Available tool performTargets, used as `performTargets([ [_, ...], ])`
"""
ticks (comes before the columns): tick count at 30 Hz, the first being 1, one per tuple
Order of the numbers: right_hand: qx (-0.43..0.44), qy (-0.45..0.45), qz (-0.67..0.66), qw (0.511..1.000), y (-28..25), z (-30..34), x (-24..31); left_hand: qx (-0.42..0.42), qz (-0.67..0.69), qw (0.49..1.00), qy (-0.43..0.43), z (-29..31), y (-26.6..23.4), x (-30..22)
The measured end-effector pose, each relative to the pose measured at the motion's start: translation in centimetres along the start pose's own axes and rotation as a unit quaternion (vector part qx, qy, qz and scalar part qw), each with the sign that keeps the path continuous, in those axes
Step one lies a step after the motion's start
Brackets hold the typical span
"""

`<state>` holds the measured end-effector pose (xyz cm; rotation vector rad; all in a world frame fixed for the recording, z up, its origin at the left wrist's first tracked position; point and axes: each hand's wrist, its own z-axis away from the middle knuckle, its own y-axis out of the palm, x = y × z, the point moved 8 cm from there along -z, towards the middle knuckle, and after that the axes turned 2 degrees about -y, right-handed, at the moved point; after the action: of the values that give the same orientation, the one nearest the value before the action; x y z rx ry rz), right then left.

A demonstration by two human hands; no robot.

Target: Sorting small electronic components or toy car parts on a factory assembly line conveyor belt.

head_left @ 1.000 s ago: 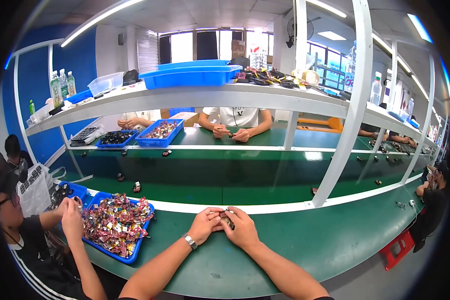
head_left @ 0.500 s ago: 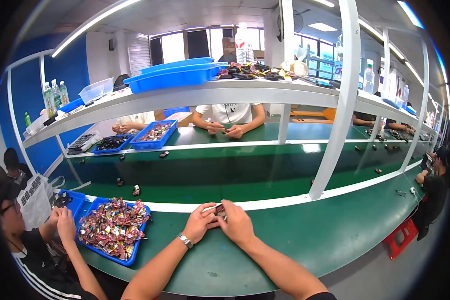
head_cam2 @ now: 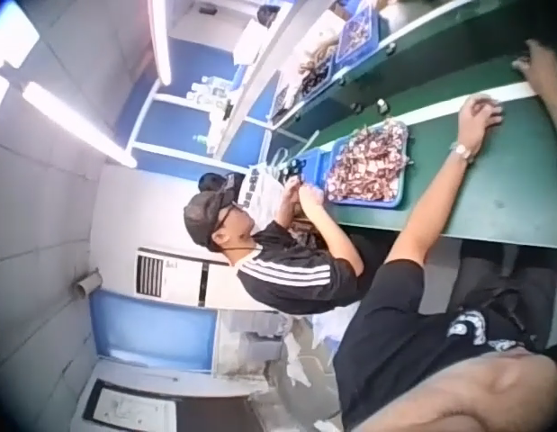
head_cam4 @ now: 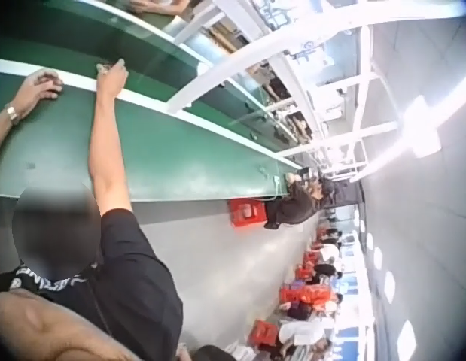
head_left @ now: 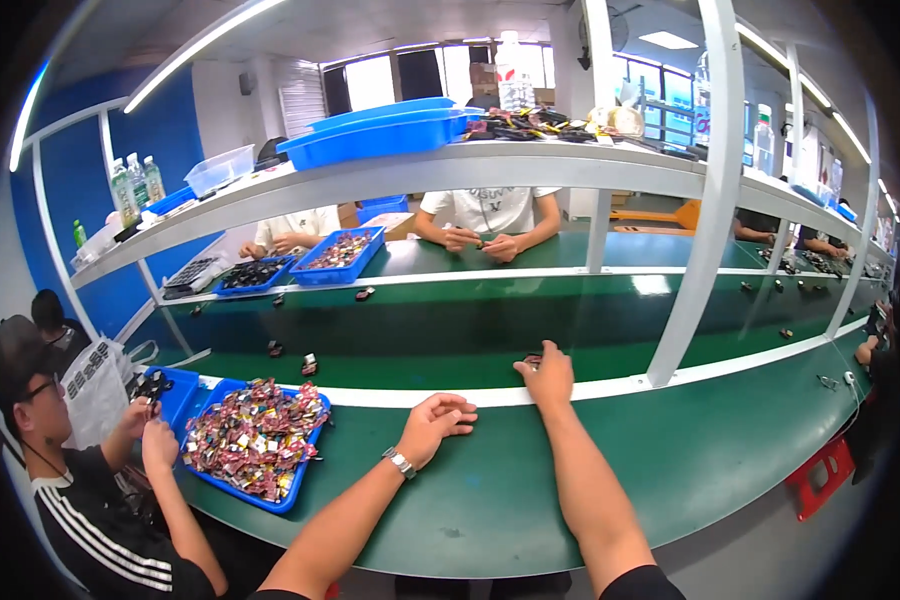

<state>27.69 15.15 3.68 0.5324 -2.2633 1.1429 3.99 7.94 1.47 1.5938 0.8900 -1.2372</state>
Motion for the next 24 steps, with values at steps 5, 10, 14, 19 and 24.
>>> performTargets([
  [5, -0.120, -0.015, 0.012, 0.993, -3.5, -0.2, -1.2, -0.028, -0.076, 0.994, 0.069, -1.1, -0.3, -0.5],
  [10, -0.139, -0.100, 0.041, 0.984, -4.3, 1.6, 3.7, -0.086, -0.107, 0.987, 0.079, -1.4, -2.5, -0.5],
  [14, -0.016, -0.148, 0.028, 0.988, -0.3, 7.5, 5.7, -0.125, -0.170, 0.974, 0.084, -2.4, -2.9, -0.2],
  [19, 0.160, -0.255, -0.047, 0.952, -1.1, 12.4, 9.4, -0.242, -0.571, 0.761, 0.191, -4.2, -7.7, -6.0],
  [24, 0.122, -0.229, -0.086, 0.962, -0.8, 10.6, 9.2, -0.337, -0.731, 0.585, -0.103, -6.2, -18.1, -11.0],
])
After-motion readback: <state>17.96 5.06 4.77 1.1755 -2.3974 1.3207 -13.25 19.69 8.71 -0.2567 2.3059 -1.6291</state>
